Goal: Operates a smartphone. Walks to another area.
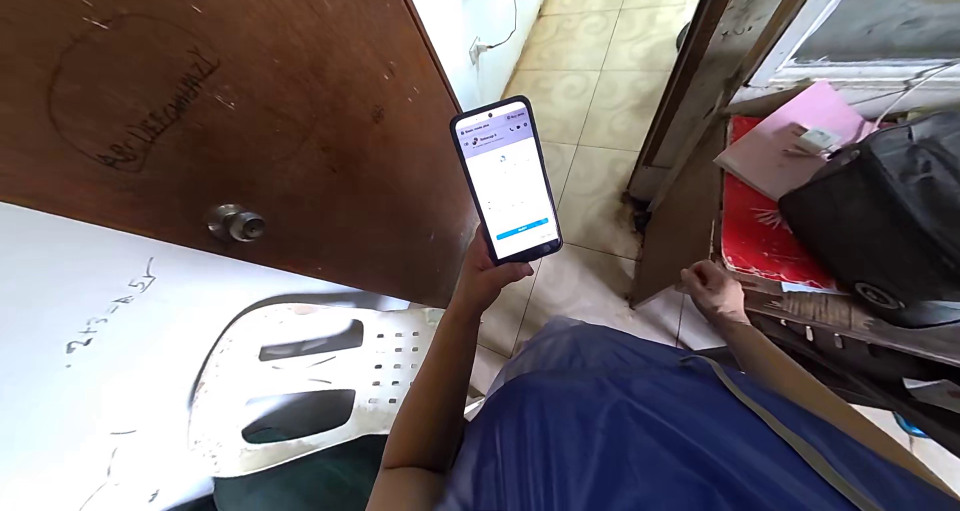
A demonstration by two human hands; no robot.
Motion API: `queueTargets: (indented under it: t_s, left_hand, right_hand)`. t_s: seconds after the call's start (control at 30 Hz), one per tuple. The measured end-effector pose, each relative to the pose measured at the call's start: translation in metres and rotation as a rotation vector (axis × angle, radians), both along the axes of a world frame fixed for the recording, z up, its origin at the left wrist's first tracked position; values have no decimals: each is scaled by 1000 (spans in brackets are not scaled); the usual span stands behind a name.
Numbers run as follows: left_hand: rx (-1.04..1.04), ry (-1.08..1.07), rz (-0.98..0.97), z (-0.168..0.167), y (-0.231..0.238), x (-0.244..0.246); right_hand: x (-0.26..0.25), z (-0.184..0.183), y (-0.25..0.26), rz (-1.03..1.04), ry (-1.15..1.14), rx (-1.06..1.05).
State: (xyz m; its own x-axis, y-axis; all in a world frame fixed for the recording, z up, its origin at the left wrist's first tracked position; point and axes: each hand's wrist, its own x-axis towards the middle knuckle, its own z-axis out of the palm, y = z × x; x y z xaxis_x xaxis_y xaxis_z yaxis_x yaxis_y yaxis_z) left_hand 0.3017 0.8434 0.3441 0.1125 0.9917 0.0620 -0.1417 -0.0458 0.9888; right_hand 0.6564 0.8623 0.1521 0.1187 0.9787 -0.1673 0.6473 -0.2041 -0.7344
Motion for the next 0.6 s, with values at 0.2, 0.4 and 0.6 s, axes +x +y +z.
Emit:
queueTargets:
  t_s: [0.2,0.4,0.6]
  left_hand:
    - [7,23,-24,-1,9,21]
    - [4,-7,-113,-6,18,56]
    - [33,-46,-146,-14,22,82]
  right_hand:
    - [-28,66,9,268,293,141]
    - [-73,161,38,663,763,221]
    - [-70,170,52,705,937,153]
